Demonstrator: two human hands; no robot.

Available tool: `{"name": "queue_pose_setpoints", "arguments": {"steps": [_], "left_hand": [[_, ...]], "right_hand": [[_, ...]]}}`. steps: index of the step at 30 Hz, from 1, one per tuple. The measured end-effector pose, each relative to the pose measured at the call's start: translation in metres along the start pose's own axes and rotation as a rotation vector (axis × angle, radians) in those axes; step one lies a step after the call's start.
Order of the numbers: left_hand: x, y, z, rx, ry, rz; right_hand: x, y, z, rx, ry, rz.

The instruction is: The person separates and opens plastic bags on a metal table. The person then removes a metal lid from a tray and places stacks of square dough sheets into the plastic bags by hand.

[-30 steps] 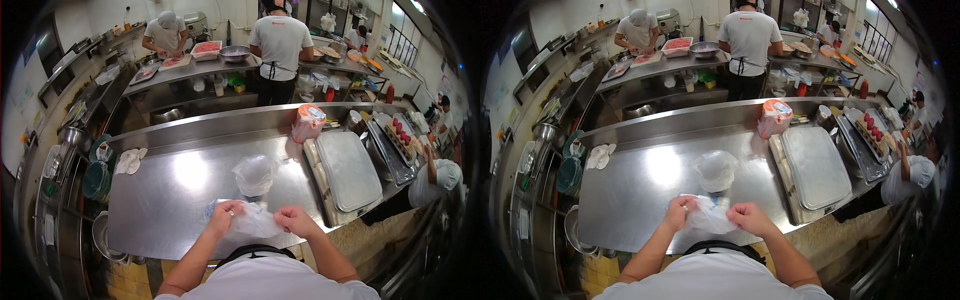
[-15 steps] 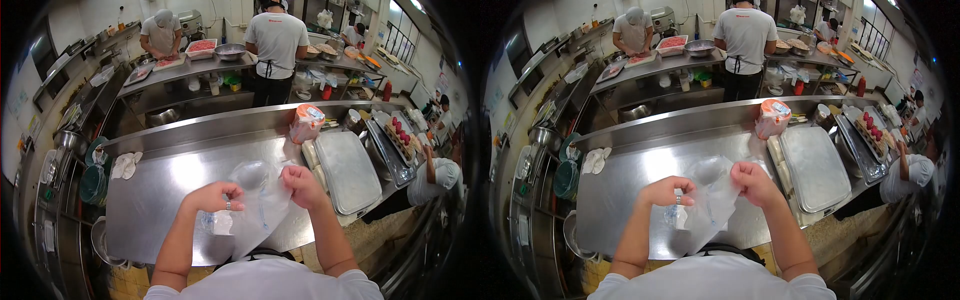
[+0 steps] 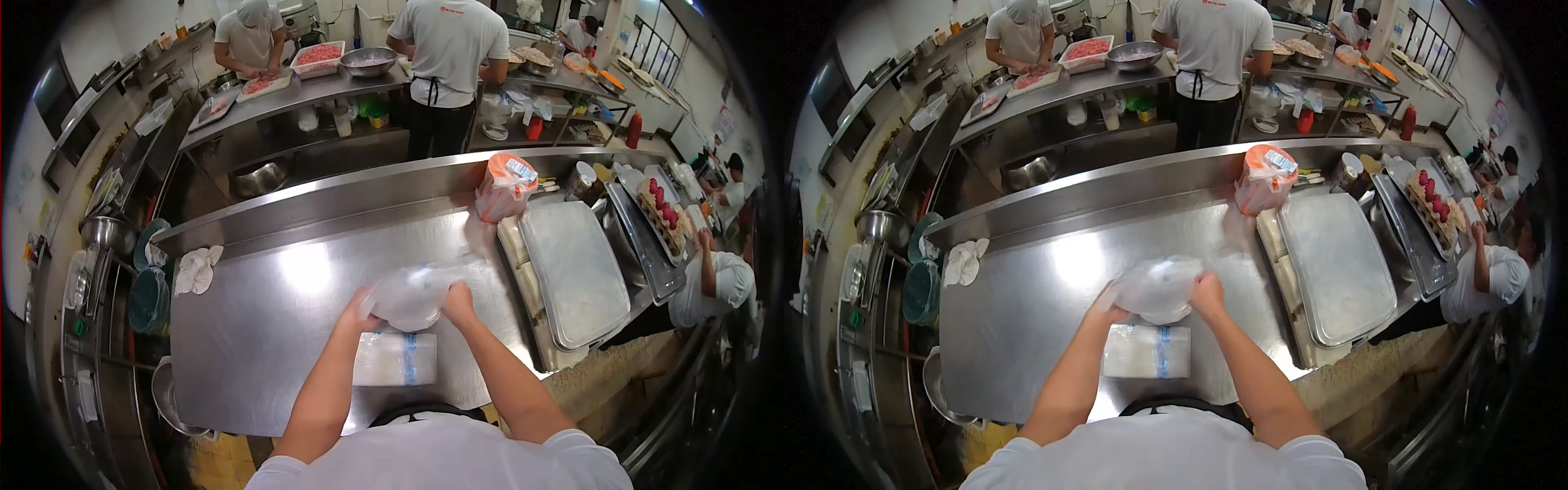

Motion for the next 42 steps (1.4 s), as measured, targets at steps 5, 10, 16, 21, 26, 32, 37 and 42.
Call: {"name": "queue_pose_setpoints", "arguments": {"steps": [5, 10, 16, 21, 26, 32, 37, 42], "left_hand": [[-0.052, -0.022, -0.040, -0.027, 0.162, -0.063], [-0.031, -0.010, 0.001, 0.159, 0.155, -0.095], [-0.033, -0.024, 0.077, 0.466, 0.380, -0.999], [-0.004, -0.075, 0.145, 0.789, 0.302, -1.820], [-0.027, -0.113, 0.145, 0.563, 0.271, -1.985], [-0.028, -0.114, 0.143, 0.561, 0.253, -2.015], [-0.018, -0.110, 0.140, 0.535, 0.219, -1.926], [0.116, -0.079, 0.173, 0.744, -0.225, -1.342]], "right_hand": [[0.011, 0.007, -0.002, -0.011, -0.071, -0.150], [0.001, 0.064, 0.032, 0.443, -0.397, -0.399], [0.010, 0.043, 0.130, 0.176, -0.628, 0.287], [0.014, 0.068, 0.144, 0.367, -0.562, -0.219], [-0.008, 0.024, 0.164, 0.460, -0.554, -0.163], [-0.053, 0.062, 0.134, 0.051, 0.052, -0.254], [-0.126, -0.008, 0.155, 0.195, -0.101, -0.367], [-0.143, -0.105, 0.205, -0.111, -0.401, -0.387]]}}
Point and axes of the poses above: each hand's wrist, its own z-axis away from the middle knuckle, its own x-axis out of the palm, y = z × x, the point moved 7 cm from there along -z, towards the middle knuckle, and after that the axes turned 2 degrees about -z, right-handed, at the moved point
